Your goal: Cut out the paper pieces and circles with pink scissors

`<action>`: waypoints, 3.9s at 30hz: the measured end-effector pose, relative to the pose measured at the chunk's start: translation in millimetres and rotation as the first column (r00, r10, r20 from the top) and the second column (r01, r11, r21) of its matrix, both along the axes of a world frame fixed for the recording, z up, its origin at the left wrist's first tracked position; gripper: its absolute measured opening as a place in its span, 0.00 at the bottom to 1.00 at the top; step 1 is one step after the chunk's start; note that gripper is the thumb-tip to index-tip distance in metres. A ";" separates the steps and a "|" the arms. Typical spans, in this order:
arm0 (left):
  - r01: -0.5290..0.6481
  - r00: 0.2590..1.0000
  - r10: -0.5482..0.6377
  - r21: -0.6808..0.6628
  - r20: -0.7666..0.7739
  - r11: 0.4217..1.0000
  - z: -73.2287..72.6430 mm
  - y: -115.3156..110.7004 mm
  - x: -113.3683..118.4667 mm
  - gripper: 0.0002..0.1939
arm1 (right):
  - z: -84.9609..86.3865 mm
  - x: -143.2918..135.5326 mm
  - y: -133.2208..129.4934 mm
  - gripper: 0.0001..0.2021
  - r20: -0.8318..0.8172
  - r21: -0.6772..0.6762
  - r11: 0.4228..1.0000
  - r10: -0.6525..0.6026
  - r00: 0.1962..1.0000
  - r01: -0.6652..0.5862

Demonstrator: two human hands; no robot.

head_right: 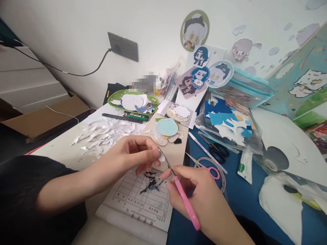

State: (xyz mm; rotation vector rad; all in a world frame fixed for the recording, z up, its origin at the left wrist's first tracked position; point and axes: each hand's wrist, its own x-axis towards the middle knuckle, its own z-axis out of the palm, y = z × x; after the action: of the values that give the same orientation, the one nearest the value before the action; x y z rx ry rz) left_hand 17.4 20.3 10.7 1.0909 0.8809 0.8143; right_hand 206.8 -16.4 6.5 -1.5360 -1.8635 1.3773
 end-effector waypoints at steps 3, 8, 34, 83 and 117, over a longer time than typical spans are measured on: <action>-0.016 0.999 0.016 0.001 0.036 1.000 0.9 -0.9 0.4 0.07 | -0.9 -0.2 -0.5 0.07 0.008 -0.003 1.000 -0.010 1.000 0.010; -0.039 0.996 0.038 0.018 0.076 0.999 1.3 -2.6 1.5 0.07 | -1.6 0.5 -1.2 0.08 0.008 -0.058 0.998 -0.019 1.000 0.019; -0.051 0.997 0.049 0.041 0.053 0.998 0.7 -4.0 2.3 0.06 | 3.4 3.1 -3.5 0.02 -0.085 -0.116 0.993 0.004 0.996 -0.014; 0.087 0.996 -0.084 -0.080 0.037 0.993 0.5 -1.6 1.0 0.06 | -1.6 13.9 -3.2 0.11 0.003 0.022 0.995 0.098 0.995 -0.098; 0.081 0.993 -0.091 0.124 0.076 0.989 2.5 -2.3 -4.6 0.07 | 4.8 23.9 7.1 0.30 -0.417 -0.218 0.872 0.323 0.850 -0.438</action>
State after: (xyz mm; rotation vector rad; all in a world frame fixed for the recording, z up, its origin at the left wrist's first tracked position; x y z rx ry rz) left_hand 12.8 18.0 13.2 1.1855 0.7191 0.8431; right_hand 230.7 -9.3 11.3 -0.9407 -1.8375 2.0608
